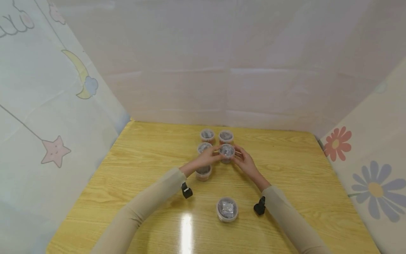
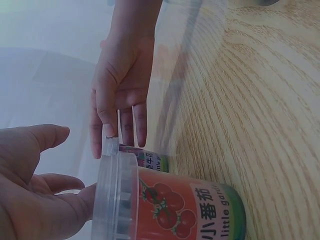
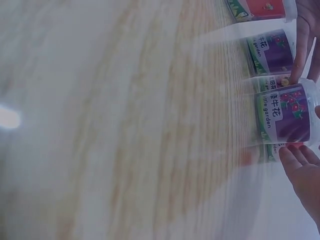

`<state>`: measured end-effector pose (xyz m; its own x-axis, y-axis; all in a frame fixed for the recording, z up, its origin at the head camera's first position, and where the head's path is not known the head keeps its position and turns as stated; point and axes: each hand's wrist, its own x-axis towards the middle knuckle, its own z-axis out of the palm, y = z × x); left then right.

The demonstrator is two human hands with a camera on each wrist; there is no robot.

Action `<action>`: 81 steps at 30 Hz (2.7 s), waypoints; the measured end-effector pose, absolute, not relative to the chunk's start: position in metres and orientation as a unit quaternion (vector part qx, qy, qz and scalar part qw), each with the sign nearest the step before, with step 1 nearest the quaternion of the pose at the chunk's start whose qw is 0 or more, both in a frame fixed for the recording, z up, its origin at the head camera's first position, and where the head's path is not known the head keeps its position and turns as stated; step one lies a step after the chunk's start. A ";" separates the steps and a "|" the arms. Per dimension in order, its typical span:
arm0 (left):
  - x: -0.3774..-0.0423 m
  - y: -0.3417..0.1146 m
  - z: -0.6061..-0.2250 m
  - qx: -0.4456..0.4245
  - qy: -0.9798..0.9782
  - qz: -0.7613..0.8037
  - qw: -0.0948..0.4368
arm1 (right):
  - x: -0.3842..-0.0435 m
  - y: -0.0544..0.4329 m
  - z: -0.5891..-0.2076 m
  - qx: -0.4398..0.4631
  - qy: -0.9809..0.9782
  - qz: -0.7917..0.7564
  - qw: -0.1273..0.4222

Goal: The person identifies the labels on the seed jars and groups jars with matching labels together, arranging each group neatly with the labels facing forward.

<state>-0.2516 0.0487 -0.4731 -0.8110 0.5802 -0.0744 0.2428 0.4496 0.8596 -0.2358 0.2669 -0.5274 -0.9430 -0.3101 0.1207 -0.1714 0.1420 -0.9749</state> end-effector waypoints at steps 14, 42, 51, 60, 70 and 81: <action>-0.248 0.046 -0.473 0.266 0.818 0.483 0.165 | -0.217 0.261 -0.500 -0.181 0.772 -0.608 0.043; -0.239 0.036 -0.478 0.299 0.791 0.524 0.101 | -0.217 0.276 -0.522 -0.212 0.777 -0.592 0.009; -0.236 0.034 -0.480 0.322 0.766 0.548 0.101 | -0.205 0.267 -0.497 -0.219 0.776 -0.591 0.003; -0.236 0.029 -0.483 0.365 0.752 0.541 0.092 | -0.199 0.267 -0.491 -0.219 0.784 -0.580 -0.005; -0.235 0.024 -0.485 0.371 0.757 0.531 0.083 | -0.207 0.275 -0.514 -0.217 0.790 -0.573 -0.031; -0.218 0.015 -0.458 0.402 0.760 0.506 0.072 | -0.193 0.264 -0.485 -0.218 0.790 -0.573 -0.026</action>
<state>-0.2180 0.0149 -0.4576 -0.6661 0.6838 0.2978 0.5386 0.1649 0.8263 -0.1926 0.2644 -0.4847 -0.9036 -0.3152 0.2900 -0.3736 0.2493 -0.8935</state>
